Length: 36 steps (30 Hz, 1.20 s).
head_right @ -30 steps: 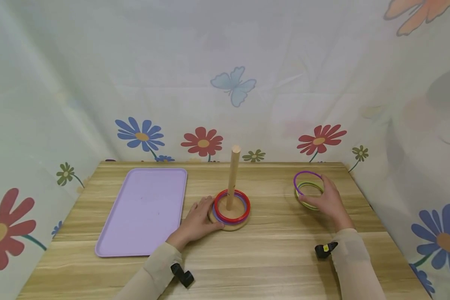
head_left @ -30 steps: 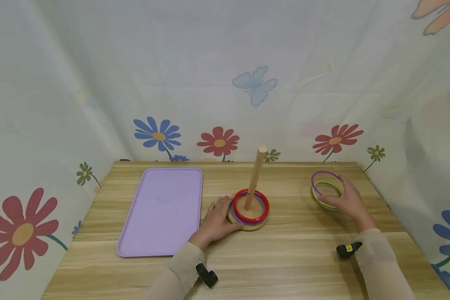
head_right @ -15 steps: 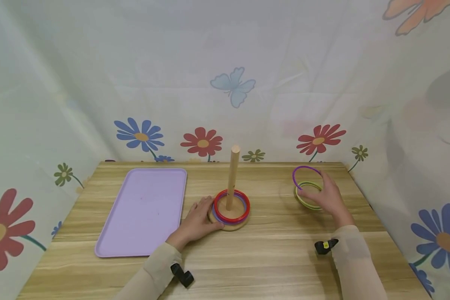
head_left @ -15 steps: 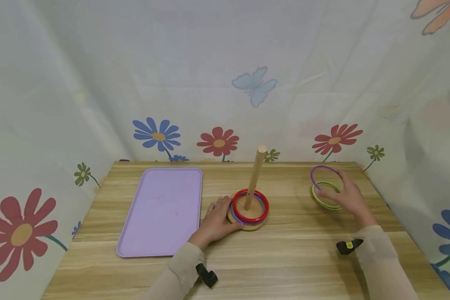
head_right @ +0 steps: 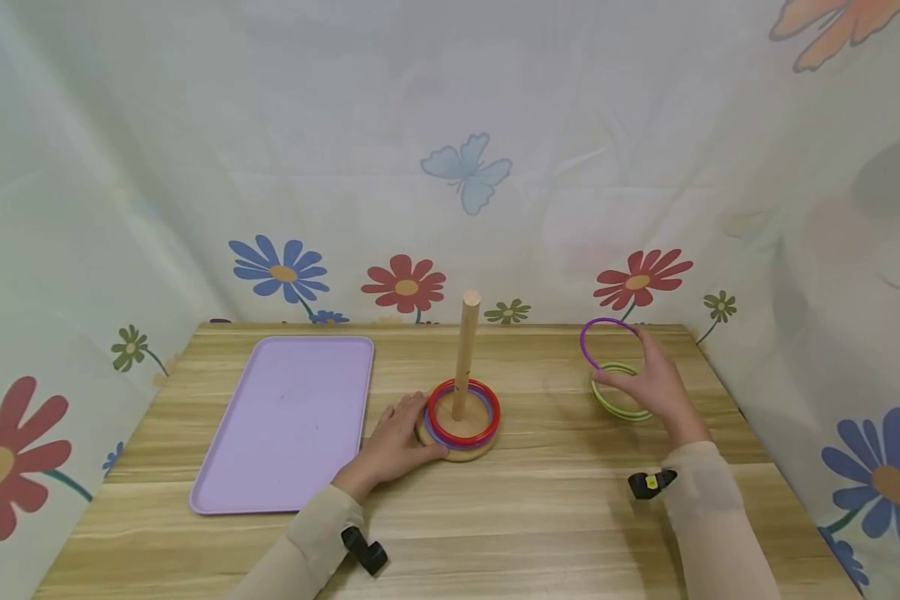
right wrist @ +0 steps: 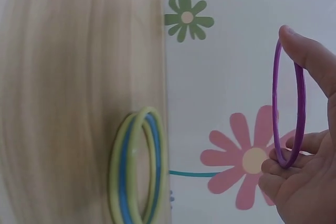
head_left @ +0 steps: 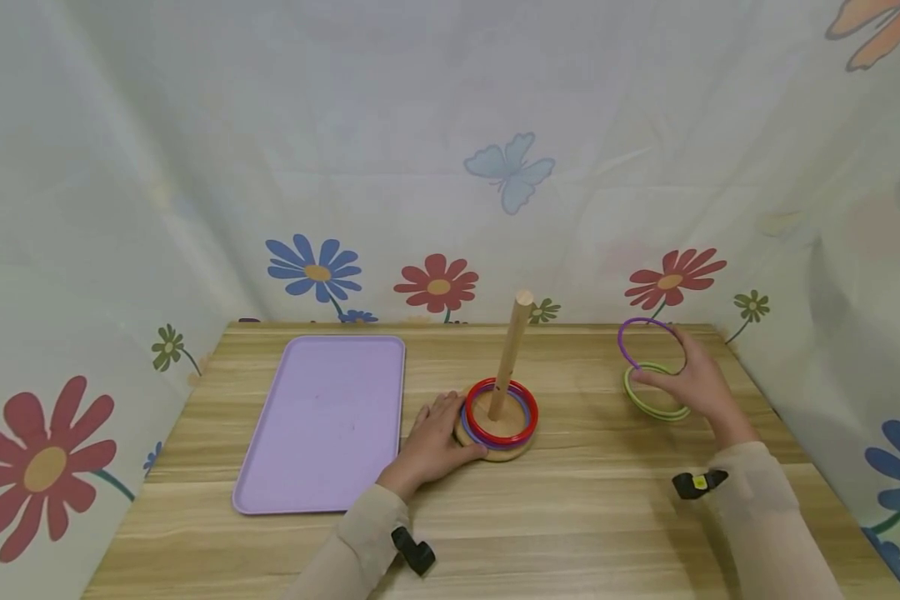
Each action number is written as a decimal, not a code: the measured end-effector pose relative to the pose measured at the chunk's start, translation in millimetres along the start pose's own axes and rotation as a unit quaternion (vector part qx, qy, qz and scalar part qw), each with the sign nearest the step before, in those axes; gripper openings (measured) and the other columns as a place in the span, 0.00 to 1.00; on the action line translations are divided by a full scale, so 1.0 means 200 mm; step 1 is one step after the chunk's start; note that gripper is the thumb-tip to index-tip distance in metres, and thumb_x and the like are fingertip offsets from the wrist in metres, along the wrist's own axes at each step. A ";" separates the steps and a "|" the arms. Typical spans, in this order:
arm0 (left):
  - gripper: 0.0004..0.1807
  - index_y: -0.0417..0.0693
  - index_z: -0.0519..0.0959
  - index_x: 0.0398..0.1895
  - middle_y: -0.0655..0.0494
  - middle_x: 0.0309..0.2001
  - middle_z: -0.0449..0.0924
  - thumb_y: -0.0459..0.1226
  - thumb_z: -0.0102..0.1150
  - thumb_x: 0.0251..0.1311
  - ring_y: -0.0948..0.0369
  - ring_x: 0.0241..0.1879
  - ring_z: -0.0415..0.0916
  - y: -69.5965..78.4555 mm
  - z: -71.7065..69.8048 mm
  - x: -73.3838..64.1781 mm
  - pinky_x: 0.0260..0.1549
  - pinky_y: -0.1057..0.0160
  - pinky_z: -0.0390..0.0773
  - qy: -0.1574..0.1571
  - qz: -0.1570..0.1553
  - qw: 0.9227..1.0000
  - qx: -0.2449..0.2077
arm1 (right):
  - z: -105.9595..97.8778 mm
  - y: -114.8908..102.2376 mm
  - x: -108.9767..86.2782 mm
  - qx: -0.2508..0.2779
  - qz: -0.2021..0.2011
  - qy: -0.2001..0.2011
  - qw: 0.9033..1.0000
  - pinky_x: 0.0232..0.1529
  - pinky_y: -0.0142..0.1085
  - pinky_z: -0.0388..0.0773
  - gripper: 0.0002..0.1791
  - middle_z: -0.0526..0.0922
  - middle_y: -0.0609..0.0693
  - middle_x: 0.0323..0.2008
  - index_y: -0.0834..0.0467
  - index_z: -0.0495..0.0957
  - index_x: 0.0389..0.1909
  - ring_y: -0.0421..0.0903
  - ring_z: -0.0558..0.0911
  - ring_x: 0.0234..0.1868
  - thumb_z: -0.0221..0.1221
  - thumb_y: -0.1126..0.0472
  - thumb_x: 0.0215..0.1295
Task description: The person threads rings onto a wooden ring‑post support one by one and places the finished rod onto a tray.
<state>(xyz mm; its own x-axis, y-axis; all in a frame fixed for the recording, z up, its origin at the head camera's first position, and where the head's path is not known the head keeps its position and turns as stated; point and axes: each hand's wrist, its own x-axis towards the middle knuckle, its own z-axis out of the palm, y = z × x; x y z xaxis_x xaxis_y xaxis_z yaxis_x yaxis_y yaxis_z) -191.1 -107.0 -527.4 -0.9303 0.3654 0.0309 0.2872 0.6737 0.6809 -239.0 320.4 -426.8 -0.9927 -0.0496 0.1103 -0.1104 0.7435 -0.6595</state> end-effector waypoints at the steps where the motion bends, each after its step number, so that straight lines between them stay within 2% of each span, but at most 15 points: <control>1: 0.55 0.40 0.60 0.82 0.39 0.82 0.54 0.59 0.72 0.61 0.45 0.83 0.45 0.00 0.00 0.00 0.81 0.41 0.41 -0.001 0.000 1.000 0.001 | 0.00 -0.01 0.00 -0.002 -0.003 0.002 1.000 0.69 0.76 0.58 0.67 0.51 0.79 0.78 0.71 0.43 0.83 0.80 0.54 0.76 0.77 0.47 0.59; 9: 0.55 0.39 0.60 0.82 0.37 0.82 0.55 0.59 0.72 0.61 0.43 0.83 0.46 0.00 0.00 -0.01 0.80 0.40 0.42 -0.001 0.006 1.000 -0.002 | -0.05 -0.04 0.01 0.001 -0.010 0.006 1.000 0.70 0.75 0.57 0.68 0.51 0.79 0.78 0.72 0.41 0.83 0.79 0.54 0.77 0.78 0.47 0.59; 14: 0.55 0.39 0.60 0.82 0.37 0.82 0.55 0.59 0.72 0.61 0.43 0.83 0.46 0.00 -0.01 -0.01 0.80 0.40 0.42 0.001 0.005 1.000 -0.003 | -0.06 -0.06 0.00 0.022 -0.020 0.006 1.000 0.70 0.75 0.58 0.68 0.52 0.79 0.78 0.70 0.41 0.83 0.78 0.55 0.77 0.79 0.50 0.58; 24: 0.55 0.41 0.59 0.83 0.40 0.83 0.53 0.60 0.71 0.62 0.46 0.84 0.44 0.00 0.00 0.00 0.81 0.42 0.40 -0.003 -0.003 1.000 0.004 | -0.09 -0.11 -0.01 0.024 -0.047 0.027 0.998 0.68 0.75 0.60 0.64 0.58 0.76 0.76 0.67 0.49 0.83 0.75 0.59 0.76 0.80 0.50 0.57; 28: 0.55 0.41 0.58 0.83 0.40 0.83 0.53 0.60 0.71 0.62 0.46 0.84 0.43 0.00 0.00 0.00 0.81 0.42 0.39 -0.005 -0.002 1.000 0.002 | -0.10 -0.14 0.00 0.035 -0.071 0.032 0.996 0.69 0.75 0.60 0.63 0.59 0.74 0.77 0.63 0.53 0.84 0.74 0.59 0.77 0.81 0.55 0.54; 31: 0.55 0.42 0.58 0.83 0.40 0.83 0.53 0.60 0.71 0.62 0.46 0.84 0.43 0.00 0.00 0.00 0.81 0.43 0.39 -0.007 -0.004 1.000 0.004 | -0.11 -0.17 0.00 0.029 -0.079 0.036 0.996 0.68 0.75 0.60 0.63 0.59 0.73 0.78 0.60 0.53 0.84 0.73 0.59 0.77 0.82 0.55 0.53; 36: 0.55 0.41 0.58 0.83 0.39 0.83 0.53 0.59 0.71 0.62 0.45 0.84 0.44 0.00 0.00 0.00 0.81 0.42 0.40 -0.010 -0.001 1.000 0.004 | -0.12 -0.21 -0.01 0.011 -0.074 0.041 0.996 0.66 0.75 0.64 0.65 0.60 0.74 0.76 0.64 0.51 0.84 0.74 0.61 0.75 0.82 0.53 0.54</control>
<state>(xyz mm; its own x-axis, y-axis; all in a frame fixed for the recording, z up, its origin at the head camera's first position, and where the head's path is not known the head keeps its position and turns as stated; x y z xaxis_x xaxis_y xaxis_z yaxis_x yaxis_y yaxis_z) -190.6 -107.6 -528.0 -0.9262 0.3768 0.0151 0.2874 0.6792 0.6753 -230.2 305.6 -380.9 -0.9581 -0.1035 0.2672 -0.2582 0.7166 -0.6480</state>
